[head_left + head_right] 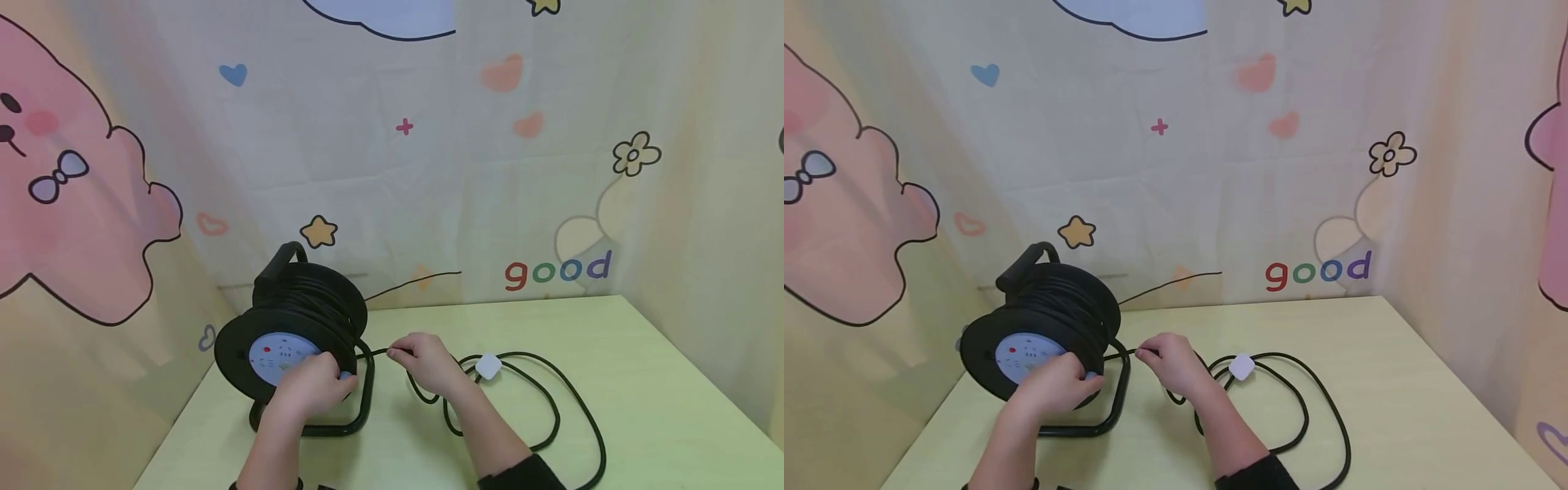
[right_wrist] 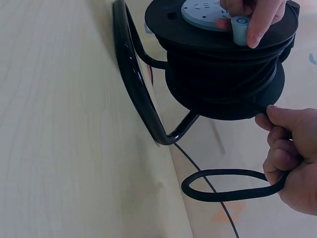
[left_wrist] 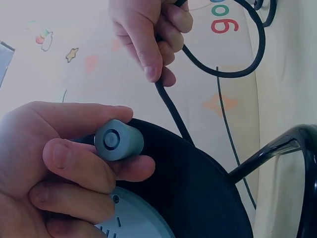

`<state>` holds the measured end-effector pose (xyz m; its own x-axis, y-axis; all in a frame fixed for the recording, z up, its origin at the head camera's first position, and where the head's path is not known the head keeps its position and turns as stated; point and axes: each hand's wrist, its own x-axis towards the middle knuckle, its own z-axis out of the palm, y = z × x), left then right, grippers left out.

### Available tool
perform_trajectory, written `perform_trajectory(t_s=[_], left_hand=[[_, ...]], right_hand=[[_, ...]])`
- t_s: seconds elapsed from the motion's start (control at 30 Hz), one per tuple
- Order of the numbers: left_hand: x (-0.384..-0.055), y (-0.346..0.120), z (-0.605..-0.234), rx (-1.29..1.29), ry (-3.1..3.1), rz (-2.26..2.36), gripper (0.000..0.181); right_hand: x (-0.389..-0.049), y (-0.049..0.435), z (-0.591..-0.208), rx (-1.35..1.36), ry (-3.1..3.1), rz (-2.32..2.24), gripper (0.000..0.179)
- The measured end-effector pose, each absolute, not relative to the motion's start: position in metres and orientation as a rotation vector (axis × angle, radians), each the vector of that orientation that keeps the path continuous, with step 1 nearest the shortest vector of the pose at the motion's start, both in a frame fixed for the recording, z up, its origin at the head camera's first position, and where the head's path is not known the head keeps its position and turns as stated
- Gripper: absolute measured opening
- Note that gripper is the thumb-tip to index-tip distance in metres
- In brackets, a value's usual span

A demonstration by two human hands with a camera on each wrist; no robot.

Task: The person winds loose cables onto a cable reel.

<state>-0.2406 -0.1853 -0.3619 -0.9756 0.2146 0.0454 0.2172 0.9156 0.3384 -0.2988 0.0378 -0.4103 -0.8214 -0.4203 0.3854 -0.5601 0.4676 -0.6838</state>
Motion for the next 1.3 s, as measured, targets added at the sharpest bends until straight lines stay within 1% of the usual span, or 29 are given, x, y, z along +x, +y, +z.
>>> perform_trajectory(t_s=[0.3, 0.43, 0.5, 0.6, 0.67, 0.73, 0.87, 0.97, 1.03, 1.1, 1.17, 1.23, 1.3], left_hand=[[-0.239, -0.185, -0.361, -0.328, -3.075, -0.569, 0.047], [-0.240, -0.185, -0.362, -0.321, -3.079, -0.576, 0.047], [-0.240, -0.185, -0.363, -0.323, -3.084, -0.578, 0.047], [-0.239, -0.185, -0.363, -0.334, -3.085, -0.582, 0.048], [-0.238, -0.184, -0.363, -0.338, -3.083, -0.592, 0.048], [-0.237, -0.184, -0.362, -0.341, -3.076, -0.597, 0.049], [-0.237, -0.185, -0.361, -0.353, -3.071, -0.592, 0.050], [-0.237, -0.185, -0.361, -0.359, -3.077, -0.596, 0.050], [-0.237, -0.186, -0.362, -0.358, -3.080, -0.605, 0.049], [-0.238, -0.186, -0.362, -0.353, -3.083, -0.612, 0.049], [-0.238, -0.186, -0.362, -0.354, -3.081, -0.615, 0.049], [-0.238, -0.187, -0.362, -0.353, -3.081, -0.618, 0.050], [-0.238, -0.187, -0.363, -0.352, -3.082, -0.618, 0.050]], right_hand=[[-0.297, 0.037, -0.410, 0.855, -2.578, 1.225, 0.014], [-0.295, 0.041, -0.407, 0.813, -2.626, 1.195, 0.015], [-0.294, 0.045, -0.406, 0.765, -2.662, 1.185, 0.022], [-0.291, 0.054, -0.402, 0.666, -2.717, 1.214, 0.036], [-0.290, 0.062, -0.400, 0.621, -2.743, 1.252, 0.041], [-0.290, 0.072, -0.397, 0.591, -2.743, 1.299, 0.041], [-0.291, 0.095, -0.394, 0.549, -2.699, 1.388, 0.028], [-0.292, 0.110, -0.394, 0.532, -2.670, 1.322, 0.017], [-0.293, 0.116, -0.396, 0.523, -2.656, 1.196, 0.014], [-0.295, 0.120, -0.398, 0.465, -2.635, 1.046, 0.016], [-0.297, 0.123, -0.399, 0.369, -2.611, 0.920, 0.023], [-0.299, 0.125, -0.401, 0.274, -2.606, 0.869, 0.031], [-0.300, 0.129, -0.400, 0.225, -2.599, 0.876, 0.031]])
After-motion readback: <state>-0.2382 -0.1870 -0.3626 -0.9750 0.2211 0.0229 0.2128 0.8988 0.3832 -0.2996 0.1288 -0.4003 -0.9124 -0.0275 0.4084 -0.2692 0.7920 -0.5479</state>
